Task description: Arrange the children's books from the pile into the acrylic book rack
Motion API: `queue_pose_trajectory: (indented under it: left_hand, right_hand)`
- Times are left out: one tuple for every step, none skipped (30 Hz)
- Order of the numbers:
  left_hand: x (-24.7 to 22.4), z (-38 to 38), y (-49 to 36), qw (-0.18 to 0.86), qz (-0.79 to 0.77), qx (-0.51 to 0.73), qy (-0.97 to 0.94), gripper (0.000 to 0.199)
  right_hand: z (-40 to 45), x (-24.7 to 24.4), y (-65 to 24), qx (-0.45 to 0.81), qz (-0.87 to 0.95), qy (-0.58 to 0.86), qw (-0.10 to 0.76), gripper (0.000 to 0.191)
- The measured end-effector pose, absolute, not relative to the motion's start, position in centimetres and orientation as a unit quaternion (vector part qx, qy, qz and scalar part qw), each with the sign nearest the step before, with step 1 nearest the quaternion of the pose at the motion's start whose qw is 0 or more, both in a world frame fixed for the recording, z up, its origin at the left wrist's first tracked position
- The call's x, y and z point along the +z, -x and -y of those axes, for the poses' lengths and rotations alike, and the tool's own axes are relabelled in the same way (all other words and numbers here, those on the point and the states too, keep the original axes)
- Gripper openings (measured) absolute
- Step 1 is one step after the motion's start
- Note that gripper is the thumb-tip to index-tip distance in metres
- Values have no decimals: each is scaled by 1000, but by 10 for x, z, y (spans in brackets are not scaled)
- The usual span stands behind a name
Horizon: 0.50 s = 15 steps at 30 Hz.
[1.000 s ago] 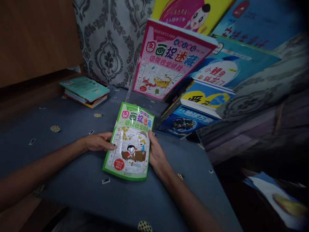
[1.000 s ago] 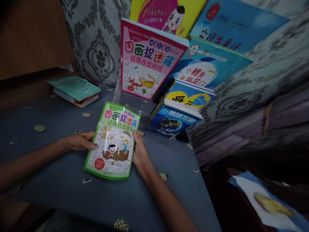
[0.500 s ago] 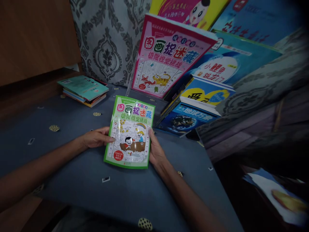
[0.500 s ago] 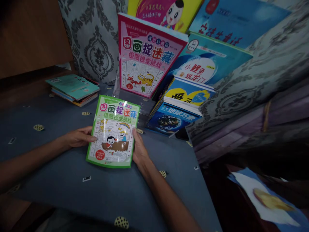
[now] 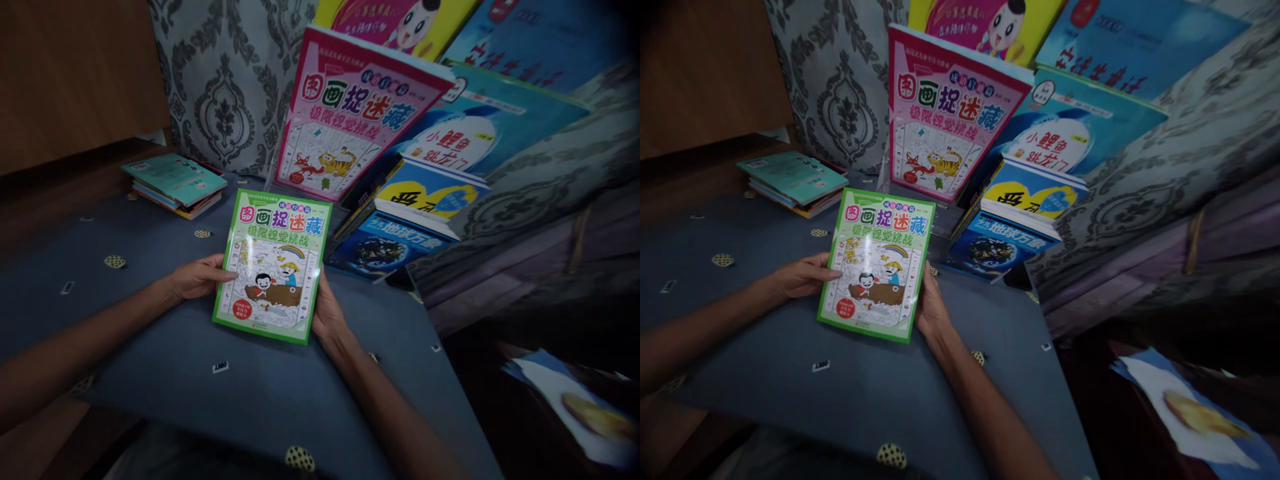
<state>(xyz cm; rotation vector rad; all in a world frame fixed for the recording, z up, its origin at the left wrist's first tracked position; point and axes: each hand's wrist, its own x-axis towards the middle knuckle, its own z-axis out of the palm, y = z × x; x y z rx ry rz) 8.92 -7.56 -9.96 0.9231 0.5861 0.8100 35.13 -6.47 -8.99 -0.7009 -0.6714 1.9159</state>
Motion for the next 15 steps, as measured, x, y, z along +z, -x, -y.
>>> queue_pose_trajectory:
  left_hand:
    - [-100,76,-90,777,-273,375,-425,48]
    - [-99,75,-90,777,-275,376,-423,49]
    - [-99,75,-91,776,-277,378,-422,49]
    - [-98,75,-91,774,-279,380,-421,49]
    - [-97,75,-92,772,-281,383,-422,49]
    - [-97,75,-92,771,-282,385,-423,48]
    - [-96,75,-92,770,-282,386,-423,47]
    - [-96,75,-92,770,-281,385,-424,45]
    - [-96,75,-92,771,-280,384,-424,44]
    - [-96,75,-91,772,-280,382,-424,43]
    - [-96,75,-91,774,-279,380,-423,41]
    - [-96,76,-91,775,-279,379,-422,41]
    - [-96,76,-90,775,-279,380,-421,40]
    - [-96,76,-90,776,-278,381,-419,39]
    - [-96,76,-90,777,-276,381,-417,38]
  right_hand:
    - [65,-89,-352,785,277,283,475,53]
    - [65,-88,-352,785,280,280,477,55]
    - [66,-87,-352,782,284,277,481,56]
    - [66,-87,-353,776,290,276,488,54]
    - [66,-87,-354,767,297,279,496,51]
    - [66,-87,-354,758,303,283,504,47]
    - [65,-87,-355,750,307,288,510,45]
    - [65,-88,-355,744,308,294,514,43]
    - [64,-89,-355,741,307,299,517,40]
    - [64,-89,-356,740,304,303,518,36]
    - [63,-90,-356,740,300,306,519,33]
    - [63,-91,-356,740,296,307,520,30]
    - [63,-92,-357,741,292,308,521,27]
    - [63,-92,-357,741,288,308,522,26]
    - [63,-93,-358,742,286,307,523,25]
